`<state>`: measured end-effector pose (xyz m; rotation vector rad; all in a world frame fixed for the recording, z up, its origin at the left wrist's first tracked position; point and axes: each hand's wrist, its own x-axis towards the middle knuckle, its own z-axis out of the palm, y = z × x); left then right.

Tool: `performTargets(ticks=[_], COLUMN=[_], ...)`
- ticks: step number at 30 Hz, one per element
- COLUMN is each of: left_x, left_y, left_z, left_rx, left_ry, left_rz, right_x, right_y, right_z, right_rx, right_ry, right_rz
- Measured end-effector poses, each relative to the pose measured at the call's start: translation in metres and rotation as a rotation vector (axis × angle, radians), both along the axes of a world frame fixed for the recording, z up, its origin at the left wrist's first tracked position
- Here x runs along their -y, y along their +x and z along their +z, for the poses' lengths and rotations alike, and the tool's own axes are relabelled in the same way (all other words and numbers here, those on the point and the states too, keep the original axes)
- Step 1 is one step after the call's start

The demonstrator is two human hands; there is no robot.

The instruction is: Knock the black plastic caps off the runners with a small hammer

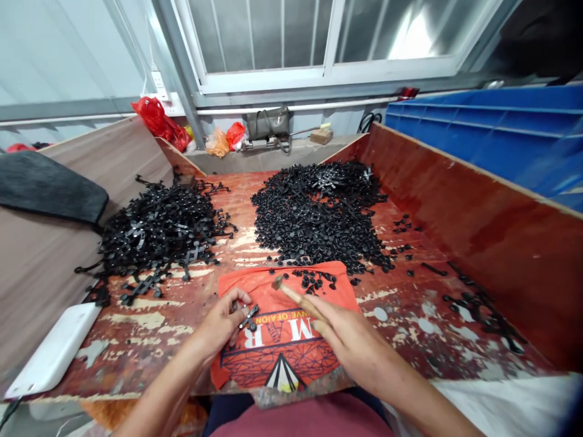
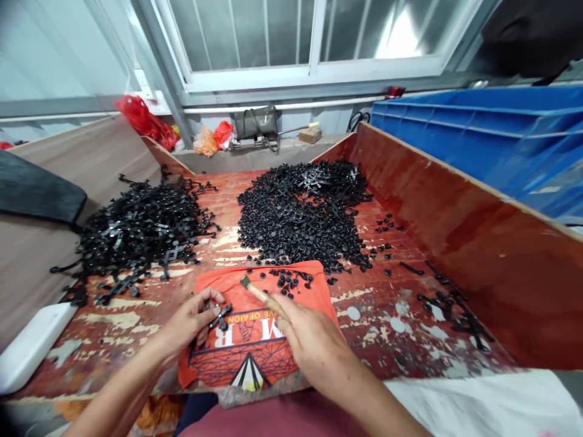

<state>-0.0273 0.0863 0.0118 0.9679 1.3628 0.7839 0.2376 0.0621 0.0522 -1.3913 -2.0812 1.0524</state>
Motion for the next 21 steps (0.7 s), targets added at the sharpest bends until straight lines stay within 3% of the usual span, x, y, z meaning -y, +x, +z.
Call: performTargets(ticks=[5,11,21], left_x=[-0.003,-0.002,-0.001], left_y=[-0.003,-0.004,-0.004], left_z=[-0.021,-0.022,-0.023], left_rx=[-0.055,-0.023,-0.051], left_ry=[0.036,0.045,0.055], left_rz=[-0.017,-0.003,-0.016], right_x=[0.005,0.006,0.004], right_y=[-0.017,-0.029,-0.035], right_z=[-0.005,-0.022,-0.029], right_rx=[0.042,-0.013,0.103], right_ry=[0.030,0.180,0.201], right_rz=[0.091,0.067,0.074])
